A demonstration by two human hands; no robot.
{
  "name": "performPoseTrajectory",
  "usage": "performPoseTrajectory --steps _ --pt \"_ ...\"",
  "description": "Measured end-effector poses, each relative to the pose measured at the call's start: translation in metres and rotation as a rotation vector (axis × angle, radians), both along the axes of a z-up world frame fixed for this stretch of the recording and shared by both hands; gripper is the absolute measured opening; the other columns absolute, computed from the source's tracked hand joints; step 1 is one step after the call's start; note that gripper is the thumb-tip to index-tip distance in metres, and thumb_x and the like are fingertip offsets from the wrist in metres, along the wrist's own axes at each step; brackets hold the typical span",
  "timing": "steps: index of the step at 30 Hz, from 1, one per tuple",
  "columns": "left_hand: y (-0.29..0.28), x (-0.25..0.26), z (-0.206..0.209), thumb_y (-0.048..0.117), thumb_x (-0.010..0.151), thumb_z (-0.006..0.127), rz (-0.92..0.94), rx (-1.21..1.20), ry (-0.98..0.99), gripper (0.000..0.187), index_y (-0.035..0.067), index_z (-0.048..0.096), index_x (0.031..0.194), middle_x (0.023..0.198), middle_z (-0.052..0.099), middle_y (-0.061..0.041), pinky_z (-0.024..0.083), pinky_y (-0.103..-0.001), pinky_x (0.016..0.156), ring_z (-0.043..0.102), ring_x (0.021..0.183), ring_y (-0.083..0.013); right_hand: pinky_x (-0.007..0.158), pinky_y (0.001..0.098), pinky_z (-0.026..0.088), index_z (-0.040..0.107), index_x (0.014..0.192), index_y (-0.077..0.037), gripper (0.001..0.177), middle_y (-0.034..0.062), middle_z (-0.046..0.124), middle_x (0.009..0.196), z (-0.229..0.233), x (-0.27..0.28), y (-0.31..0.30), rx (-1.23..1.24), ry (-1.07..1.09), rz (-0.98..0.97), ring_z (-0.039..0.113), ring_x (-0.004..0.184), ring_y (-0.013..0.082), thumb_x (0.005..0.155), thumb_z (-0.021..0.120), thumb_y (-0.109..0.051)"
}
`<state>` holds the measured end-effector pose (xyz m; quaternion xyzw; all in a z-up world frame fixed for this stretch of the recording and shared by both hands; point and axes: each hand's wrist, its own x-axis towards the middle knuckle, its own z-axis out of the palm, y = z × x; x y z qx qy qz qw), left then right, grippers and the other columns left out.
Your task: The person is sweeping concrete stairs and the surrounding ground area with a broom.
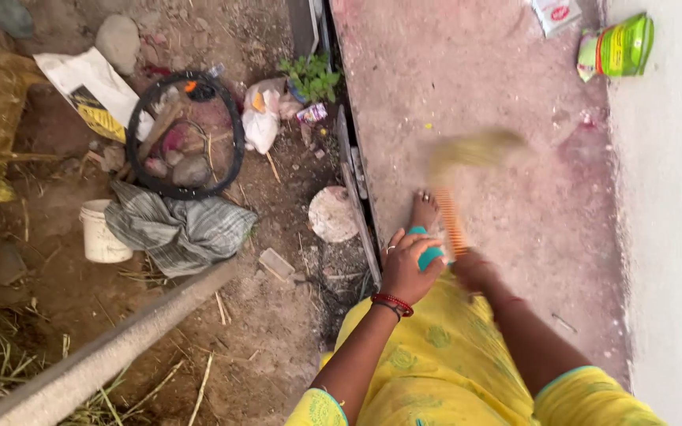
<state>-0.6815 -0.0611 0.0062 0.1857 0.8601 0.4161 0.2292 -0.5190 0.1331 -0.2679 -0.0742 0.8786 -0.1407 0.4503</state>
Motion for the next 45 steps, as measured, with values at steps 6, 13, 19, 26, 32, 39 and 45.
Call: performPoseTrajectory --steps 6,13,19,26,32,39,45 --pt "0.042 -0.083 0.010 0.035 0.084 0.077 0.016 0.032 -0.006 0.033 0.017 0.077 0.112 0.123 0.068 -0.011 0.041 -0.048 0.113 0.056 0.128 -0.0362 0.067 0.0399 0.062 0.062 0.123 -0.007 0.055 0.0161 0.079 0.092 0.111 -0.145 -0.014 -0.259 -0.166 -0.753 0.076 0.075 0.0235 0.074 0.080 -0.023" --pt "0.061 -0.141 0.012 0.029 0.083 0.077 0.109 0.066 0.104 0.029 0.016 0.078 0.109 0.116 0.074 -0.007 0.040 -0.050 0.116 0.063 0.121 -0.0304 0.057 0.0404 0.058 0.059 0.116 0.000 0.049 0.0155 0.072 0.084 0.130 -0.126 0.057 -0.081 -0.090 -1.386 0.070 0.063 0.0236 0.077 0.080 -0.020" --pt "0.069 -0.181 0.006 0.032 0.081 0.079 0.079 0.015 0.014 0.029 0.016 0.077 0.105 0.115 0.073 -0.006 0.039 -0.050 0.109 0.060 0.121 -0.0312 0.061 0.0406 0.056 0.072 0.095 -0.001 0.026 0.0145 0.073 0.080 0.071 -0.202 0.078 0.082 -0.329 -0.823 0.072 0.070 0.0269 0.083 0.071 -0.024" --pt "0.066 -0.257 -0.019 0.039 0.088 0.077 -0.033 0.033 -0.014 0.034 0.017 0.075 0.115 0.124 0.070 -0.006 0.032 -0.048 0.128 0.062 0.126 -0.0265 0.068 0.0448 0.061 0.057 0.122 -0.002 0.042 0.0250 0.078 0.094 0.131 -0.329 0.034 -0.129 -0.247 -0.869 0.078 0.078 0.0347 0.089 0.065 -0.025" --pt "0.078 -0.324 -0.002 0.032 0.082 0.077 -0.025 -0.059 -0.020 0.033 0.016 0.077 0.111 0.122 0.070 -0.009 0.033 -0.051 0.111 0.051 0.131 -0.0377 0.073 0.0421 0.062 0.044 0.141 -0.011 0.070 0.0200 0.074 0.106 0.164 -0.288 0.069 -0.067 -0.242 -1.218 0.077 0.077 0.0317 0.080 0.076 -0.021" --pt "0.079 -0.347 -0.010 0.035 0.085 0.076 -0.086 0.003 -0.027 0.031 0.018 0.076 0.111 0.121 0.070 -0.008 0.035 -0.049 0.119 0.055 0.131 -0.0366 0.074 0.0528 0.063 0.059 0.127 0.006 0.050 0.0262 0.077 0.103 0.094 -0.333 0.087 0.141 -0.459 -1.491 0.076 0.082 0.0363 0.085 0.073 -0.017" --pt "0.067 -0.376 -0.008 0.033 0.082 0.076 -0.197 -0.024 -0.033 0.035 0.018 0.077 0.114 0.119 0.071 -0.009 0.041 -0.049 0.112 0.058 0.126 -0.0367 0.085 0.0502 0.057 0.054 0.128 -0.007 0.064 0.0238 0.071 0.105 0.145 -0.431 0.055 -0.043 -0.168 -0.766 0.069 0.102 0.0429 0.076 0.084 -0.030"
